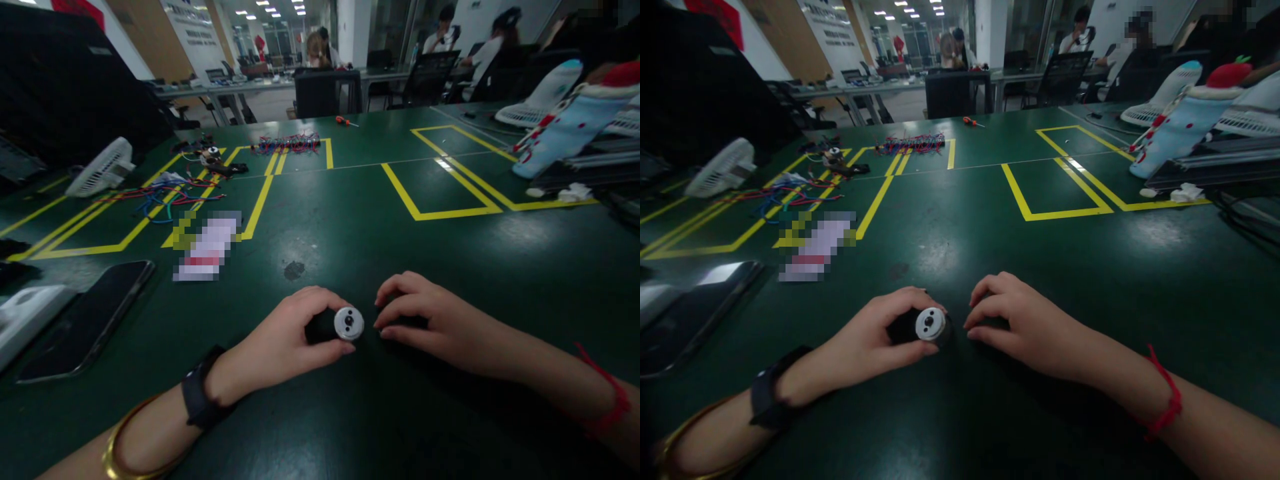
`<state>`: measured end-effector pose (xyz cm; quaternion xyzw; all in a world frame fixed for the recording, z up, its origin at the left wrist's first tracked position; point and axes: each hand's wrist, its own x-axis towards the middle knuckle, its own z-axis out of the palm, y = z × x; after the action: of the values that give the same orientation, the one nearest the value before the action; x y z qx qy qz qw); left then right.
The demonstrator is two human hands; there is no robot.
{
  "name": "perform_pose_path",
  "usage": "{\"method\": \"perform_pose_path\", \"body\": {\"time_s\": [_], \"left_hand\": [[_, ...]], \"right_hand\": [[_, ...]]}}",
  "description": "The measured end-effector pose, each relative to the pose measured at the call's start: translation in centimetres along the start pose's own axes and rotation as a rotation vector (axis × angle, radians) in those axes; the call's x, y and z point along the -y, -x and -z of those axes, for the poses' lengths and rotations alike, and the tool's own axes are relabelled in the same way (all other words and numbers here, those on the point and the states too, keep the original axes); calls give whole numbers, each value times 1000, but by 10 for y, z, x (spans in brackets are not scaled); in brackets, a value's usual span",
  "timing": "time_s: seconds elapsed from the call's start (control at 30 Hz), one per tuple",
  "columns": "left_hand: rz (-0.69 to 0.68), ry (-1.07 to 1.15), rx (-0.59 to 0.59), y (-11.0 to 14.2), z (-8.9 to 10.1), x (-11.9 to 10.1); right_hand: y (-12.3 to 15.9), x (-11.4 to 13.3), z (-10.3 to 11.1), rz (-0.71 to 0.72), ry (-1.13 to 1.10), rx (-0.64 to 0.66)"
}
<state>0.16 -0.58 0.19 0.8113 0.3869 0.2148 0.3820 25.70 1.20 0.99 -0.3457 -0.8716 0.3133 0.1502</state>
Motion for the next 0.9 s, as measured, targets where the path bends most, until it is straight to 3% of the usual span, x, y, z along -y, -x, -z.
{"method": "perform_pose_path", "body": {"time_s": [0.33, 0.5, 0.6, 0.77, 0.9], "left_hand": [[-5, 3, 5, 0, 1, 1], [-6, -1, 4, 0, 0, 1], [-11, 4, 2, 0, 0, 1], [-9, 11, 10, 1, 0, 2], [-15, 11, 8, 1, 0, 3]], "right_hand": [[0, -7, -2, -30, 4, 44], [-1, -2, 6, -64, -116, 34], [-2, -4, 11, -107, -247, -94], [-3, -26, 12, -301, -498, -427], [-6, -39, 6, -378, -654, -536]]}}
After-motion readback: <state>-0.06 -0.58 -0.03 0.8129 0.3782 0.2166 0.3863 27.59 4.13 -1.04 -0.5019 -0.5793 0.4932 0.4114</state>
